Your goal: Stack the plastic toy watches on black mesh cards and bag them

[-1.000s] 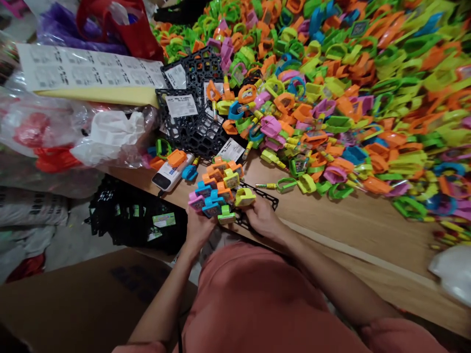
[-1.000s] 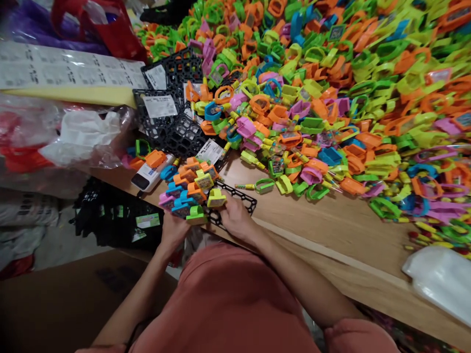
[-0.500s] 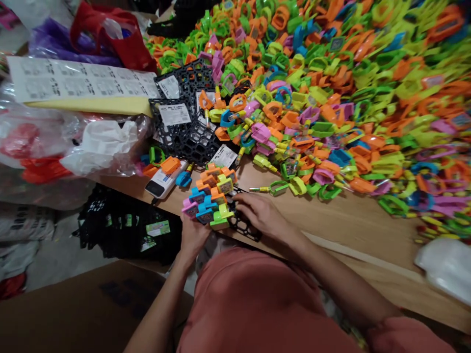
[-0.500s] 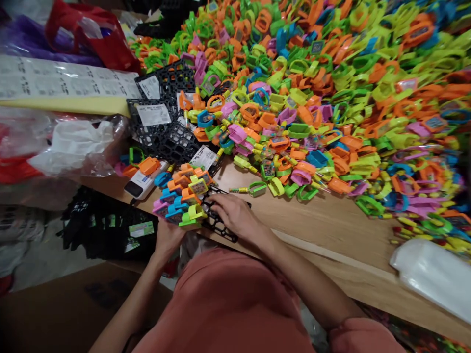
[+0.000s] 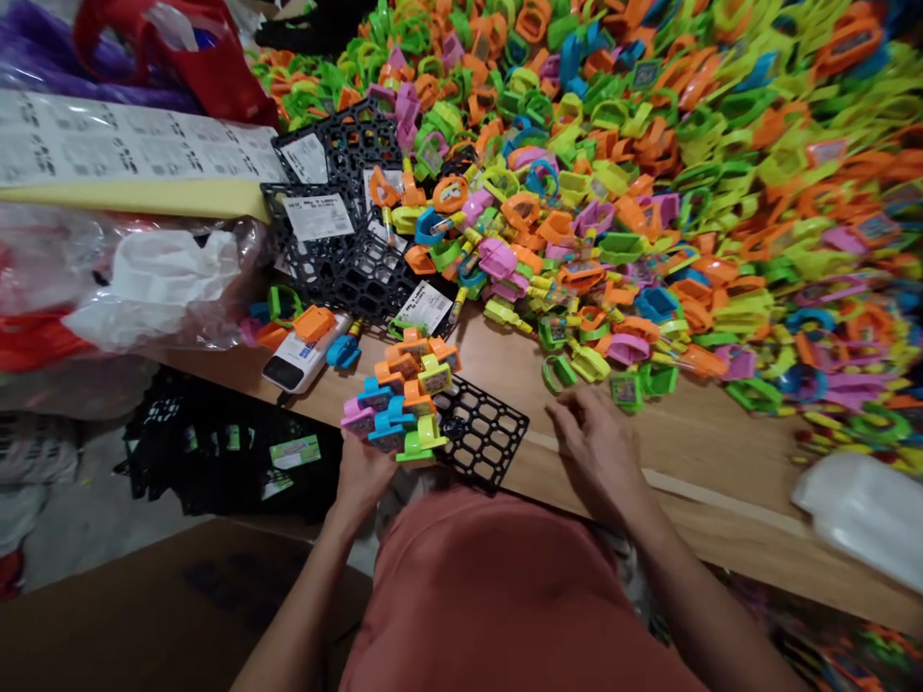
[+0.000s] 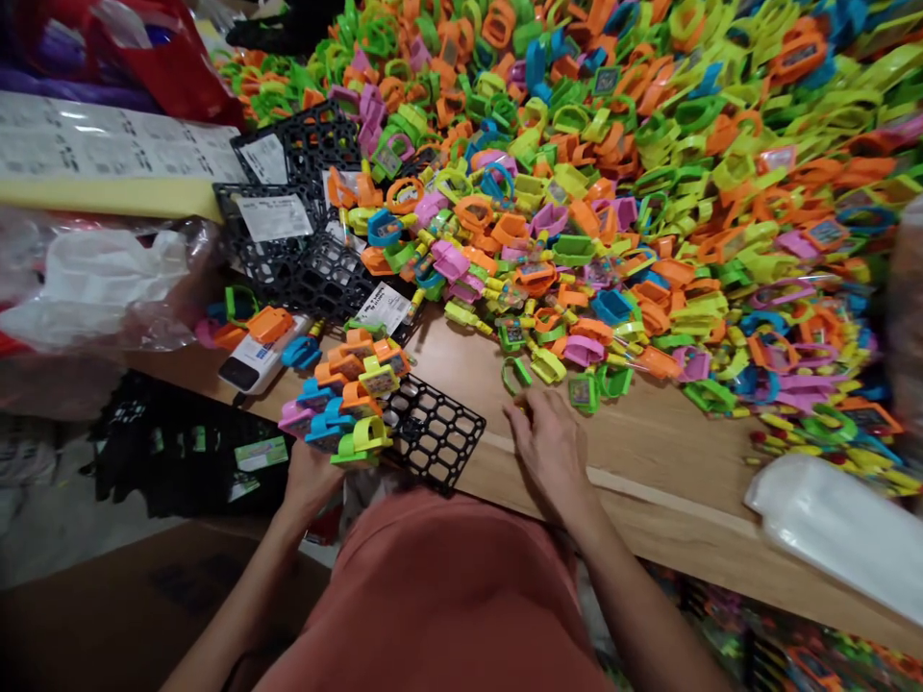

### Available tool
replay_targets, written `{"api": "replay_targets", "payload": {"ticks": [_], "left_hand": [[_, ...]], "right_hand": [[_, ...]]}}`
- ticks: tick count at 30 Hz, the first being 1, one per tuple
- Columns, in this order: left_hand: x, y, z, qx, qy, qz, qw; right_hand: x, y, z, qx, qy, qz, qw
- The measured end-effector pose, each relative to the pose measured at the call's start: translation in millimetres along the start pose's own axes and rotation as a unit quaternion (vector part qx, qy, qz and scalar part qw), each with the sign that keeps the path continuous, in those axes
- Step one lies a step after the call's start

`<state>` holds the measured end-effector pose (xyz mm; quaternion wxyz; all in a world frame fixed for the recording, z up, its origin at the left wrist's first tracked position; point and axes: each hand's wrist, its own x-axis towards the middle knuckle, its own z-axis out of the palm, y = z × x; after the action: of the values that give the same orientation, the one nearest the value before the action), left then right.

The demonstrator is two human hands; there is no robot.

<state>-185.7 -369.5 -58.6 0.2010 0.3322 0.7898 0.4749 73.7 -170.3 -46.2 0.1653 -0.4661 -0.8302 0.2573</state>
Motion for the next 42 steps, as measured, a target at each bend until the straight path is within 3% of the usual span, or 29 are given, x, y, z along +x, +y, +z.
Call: {"api": "replay_targets", "payload": {"ticks": [2,5,9,13,16,20,24,28,30,33,36,39,42], "left_hand": [[-0.5,-0.2,1.2,0.000,0.000,-0.006,1.000],[-0.5,-1.0,4.4,0.004,-0.005,-0.010,1.000],[0.4,-1.2,6.9,0.010,-0.011,-0.007,1.000],[1.0,0.9,7.0,0.011,-0.014,-0.002,1.000],[0.4,1.4,7.4,0.009,-0.007,-0.005,1.000],[-0.7,1.9,8.5,0.002,-0.012,-0.008,1.000],[2.2,6.8,7.8,0.009,-0.009,-0.005,1.000],[5.3,15.2,6.1,0.002,-0.009,0.016,1.000],[1.8,16.7,6.0,-0.002,-0.010,0.023,1.000],[-10.7,10.4,7.8,0.044,-0.012,-0.010,0.999],[-24.0,2.8,13.4,0.089,-0.015,-0.059,0.994],[-26.2,9.9,24.3,0.058,-0.015,-0.055,0.997],[-13.0,30.6,37.5,0.018,-0.037,-0.011,0.999]], "right_hand": [[-2.9,4.3,2.6,0.077,-0.007,0.045,0.996],[-2.2,-6.7,7.1,0.239,-0.046,0.082,0.966],[11.6,-47.8,17.8,0.331,-0.110,0.016,0.937],[27.9,-75.1,42.0,0.412,-0.203,-0.012,0.888],[32.0,-76.5,56.8,0.378,-0.224,-0.068,0.896],[29.1,-70.5,63.6,0.268,-0.181,-0.183,0.929],[28.8,-70.6,77.0,0.246,-0.094,-0.331,0.906],[31.6,-77.0,85.2,0.223,-0.103,-0.358,0.901],[31.9,-77.2,76.1,0.220,-0.117,-0.352,0.902],[32.3,-62.6,41.4,0.222,-0.106,-0.331,0.911],[35.1,-23.1,-11.2,0.167,-0.013,-0.260,0.951],[39.1,30.7,-57.0,0.033,0.104,-0.170,0.979],[37.1,67.6,-71.2,-0.088,0.117,-0.124,0.981]]}}
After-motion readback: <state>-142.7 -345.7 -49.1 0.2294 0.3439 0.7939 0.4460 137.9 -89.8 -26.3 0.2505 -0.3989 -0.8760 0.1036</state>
